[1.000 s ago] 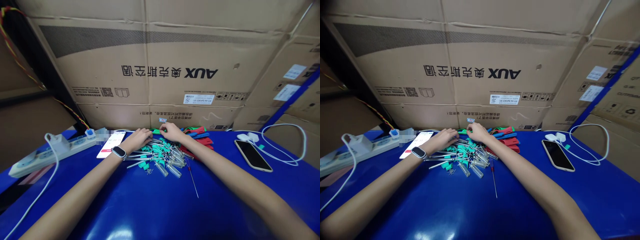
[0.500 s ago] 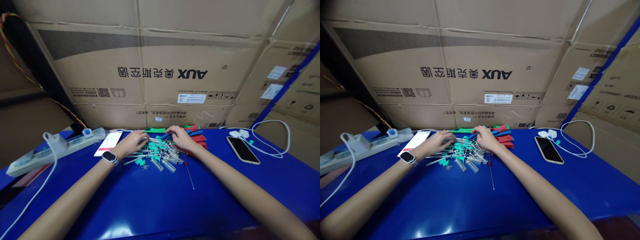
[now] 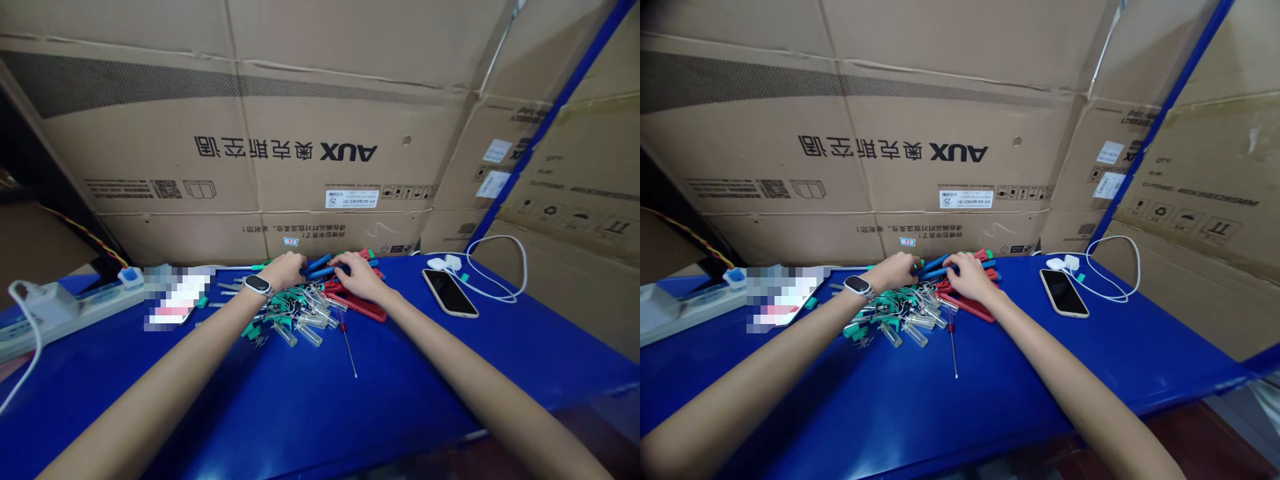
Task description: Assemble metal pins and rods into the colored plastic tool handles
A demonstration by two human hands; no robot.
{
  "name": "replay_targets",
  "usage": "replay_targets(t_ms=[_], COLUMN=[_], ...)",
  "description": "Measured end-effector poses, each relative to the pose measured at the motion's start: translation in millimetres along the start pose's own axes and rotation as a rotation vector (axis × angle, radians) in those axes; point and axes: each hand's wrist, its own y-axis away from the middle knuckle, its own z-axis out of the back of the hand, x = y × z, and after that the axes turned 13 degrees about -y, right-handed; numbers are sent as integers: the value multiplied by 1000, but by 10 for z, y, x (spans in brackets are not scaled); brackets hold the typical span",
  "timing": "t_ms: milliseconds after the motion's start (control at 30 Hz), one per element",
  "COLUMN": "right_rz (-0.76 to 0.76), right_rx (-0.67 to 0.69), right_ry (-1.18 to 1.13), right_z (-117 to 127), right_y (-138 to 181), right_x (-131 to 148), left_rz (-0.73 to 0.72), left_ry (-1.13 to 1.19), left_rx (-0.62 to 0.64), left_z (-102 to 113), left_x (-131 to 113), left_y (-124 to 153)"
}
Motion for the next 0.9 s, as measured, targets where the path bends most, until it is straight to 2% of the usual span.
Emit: replay_targets(t_ms=[200,367,500,633,800,900], right_rz=[70,142,223,308,306,291], right_rx=[-65,-111,-85,23,136,161], right_ry=[-38,-12,59,54,1,26], right_z=[-35,-102,-171,-237,-322,-378], right_y=[15,8,16,97,335,450], right_x=[-44,38,256,468,578,587], left_rz=[62,109,164,157,83,40], left_ry=[21,235,403,571,571,535], left_rx=[-120,-309,-298,-271,-288,-311], left_z=[115,198,232,224,102,-41], left_x=[118,284,347,357,305,264], left_y=[169,482,789,1114,1473,1564])
